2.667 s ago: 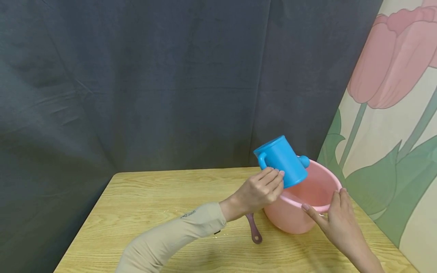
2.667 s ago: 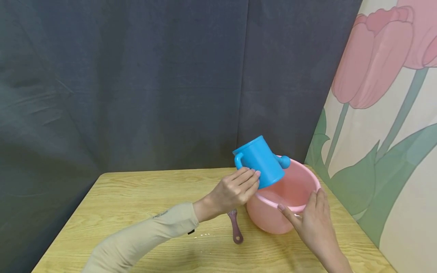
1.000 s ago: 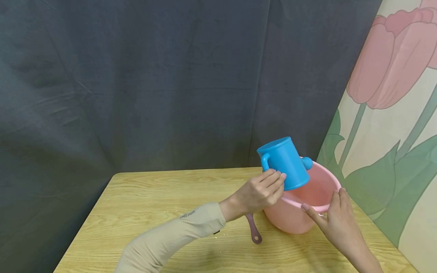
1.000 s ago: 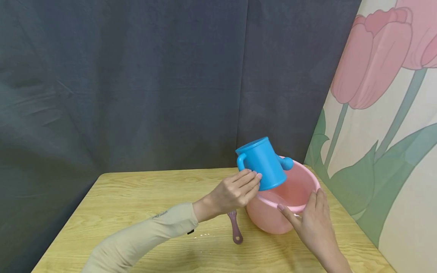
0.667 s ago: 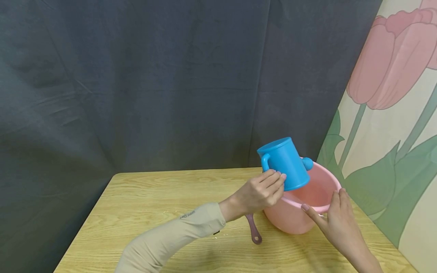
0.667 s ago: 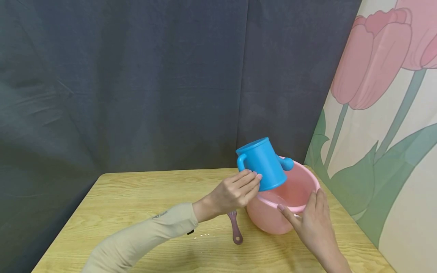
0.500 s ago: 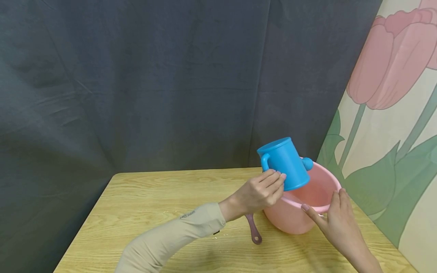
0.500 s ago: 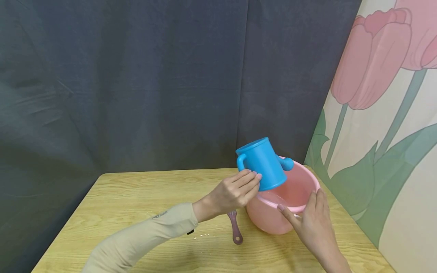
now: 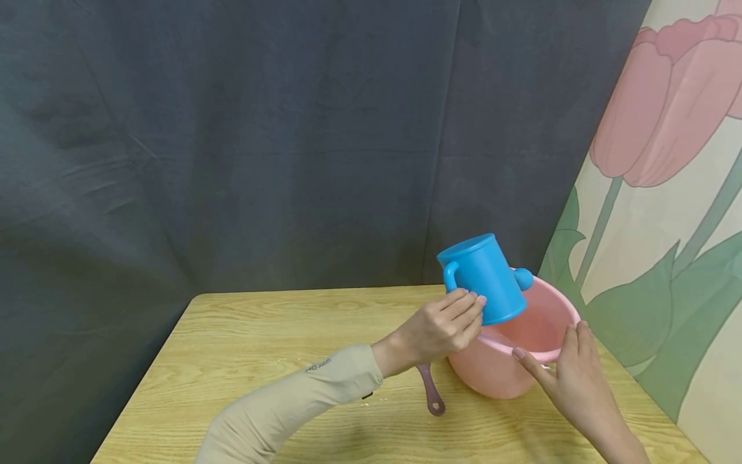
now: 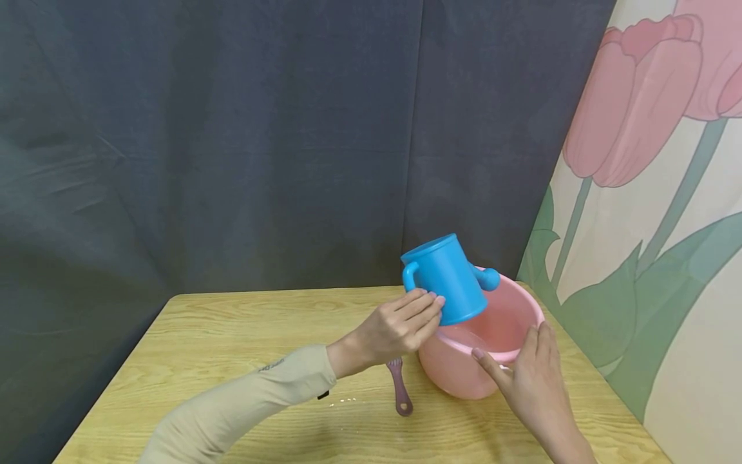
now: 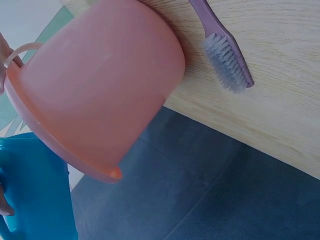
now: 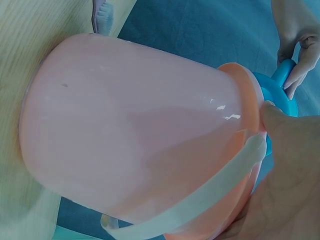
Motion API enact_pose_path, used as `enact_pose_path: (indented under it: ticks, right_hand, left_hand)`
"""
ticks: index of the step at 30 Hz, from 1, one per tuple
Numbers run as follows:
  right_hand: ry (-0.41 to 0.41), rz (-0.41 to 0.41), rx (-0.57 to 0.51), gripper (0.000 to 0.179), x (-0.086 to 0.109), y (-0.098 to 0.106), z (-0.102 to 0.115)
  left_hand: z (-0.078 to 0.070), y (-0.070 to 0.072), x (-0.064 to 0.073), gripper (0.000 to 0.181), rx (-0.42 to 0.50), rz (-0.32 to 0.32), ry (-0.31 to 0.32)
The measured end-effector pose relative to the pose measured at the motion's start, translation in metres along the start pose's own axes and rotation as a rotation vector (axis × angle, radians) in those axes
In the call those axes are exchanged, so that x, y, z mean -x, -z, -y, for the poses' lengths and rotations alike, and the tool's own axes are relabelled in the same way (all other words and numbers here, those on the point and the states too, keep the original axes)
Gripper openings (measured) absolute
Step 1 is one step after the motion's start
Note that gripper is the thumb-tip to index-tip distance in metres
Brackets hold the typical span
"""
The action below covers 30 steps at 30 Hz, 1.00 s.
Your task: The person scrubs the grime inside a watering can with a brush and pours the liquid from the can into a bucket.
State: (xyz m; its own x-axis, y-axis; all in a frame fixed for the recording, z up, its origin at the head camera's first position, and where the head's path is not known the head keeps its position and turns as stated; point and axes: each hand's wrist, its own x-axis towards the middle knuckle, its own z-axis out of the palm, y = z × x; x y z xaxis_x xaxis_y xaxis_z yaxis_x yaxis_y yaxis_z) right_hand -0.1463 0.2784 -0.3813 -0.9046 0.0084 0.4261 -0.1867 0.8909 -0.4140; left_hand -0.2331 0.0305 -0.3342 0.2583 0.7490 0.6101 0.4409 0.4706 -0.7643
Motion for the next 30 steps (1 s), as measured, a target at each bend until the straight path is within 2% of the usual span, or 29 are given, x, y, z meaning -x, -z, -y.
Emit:
enact_pose_path:
  ticks: [30]
  right_hand:
    - [0.013,-0.01,0.008,0.102,-0.0021,-0.0014,-0.0018]
  left_hand:
    - [-0.0002,-0.0016,-0.0009,0.013,-0.002,-0.014,-0.016]
